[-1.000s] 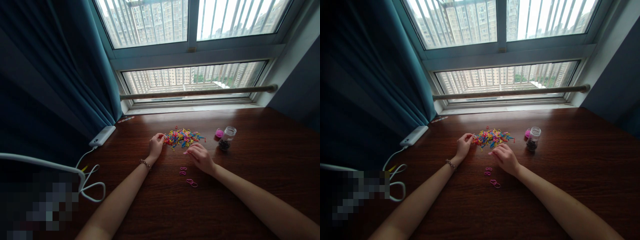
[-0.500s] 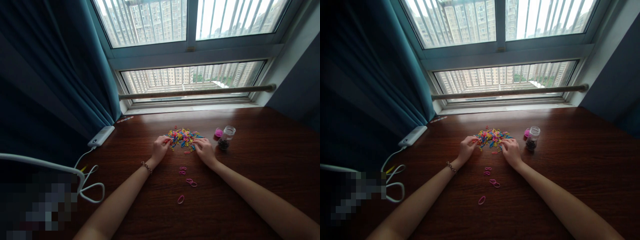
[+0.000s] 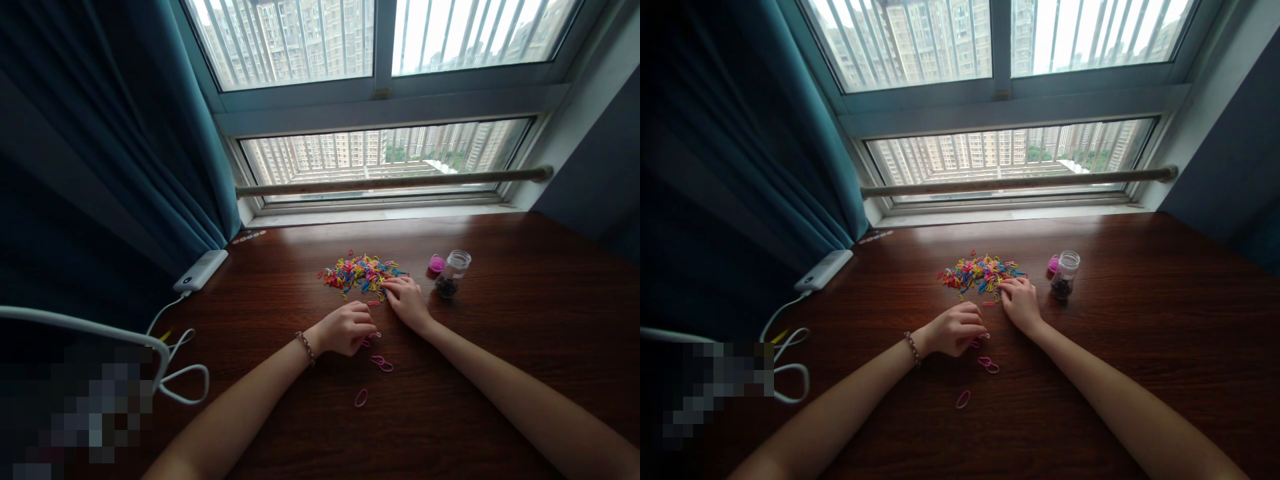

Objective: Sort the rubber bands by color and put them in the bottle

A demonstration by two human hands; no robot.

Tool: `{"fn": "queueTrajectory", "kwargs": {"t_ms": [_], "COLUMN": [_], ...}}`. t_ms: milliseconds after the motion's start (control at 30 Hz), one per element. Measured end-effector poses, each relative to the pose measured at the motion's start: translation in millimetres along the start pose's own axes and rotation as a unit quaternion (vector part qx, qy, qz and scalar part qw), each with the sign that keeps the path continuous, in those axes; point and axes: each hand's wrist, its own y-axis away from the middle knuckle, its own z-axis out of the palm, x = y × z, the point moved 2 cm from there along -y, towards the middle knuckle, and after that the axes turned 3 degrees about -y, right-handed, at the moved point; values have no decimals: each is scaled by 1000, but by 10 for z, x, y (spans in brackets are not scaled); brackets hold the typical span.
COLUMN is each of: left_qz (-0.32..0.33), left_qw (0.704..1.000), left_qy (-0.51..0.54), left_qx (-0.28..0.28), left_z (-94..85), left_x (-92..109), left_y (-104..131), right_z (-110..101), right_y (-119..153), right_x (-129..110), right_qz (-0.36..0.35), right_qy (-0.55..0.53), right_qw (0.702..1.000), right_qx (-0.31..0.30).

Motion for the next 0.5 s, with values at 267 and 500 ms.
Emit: {"fn": "queueTrajectory", "kwargs": {"t_ms": [267, 500], "left_qz": [-95, -296], "left_qw": [992, 915], "left_qy": [78, -30], "left_qx": [34, 273], "left_z": [40, -232], "left_x": [-100, -727], "left_y": [48, 313], "right_z": [4, -81], "right_y": [-29, -13], "right_x": [40, -13], "right_qz": [-24, 39], "right_qy": [-49, -165], "right_qw": [998, 984], "right_qx": [23, 48]}}
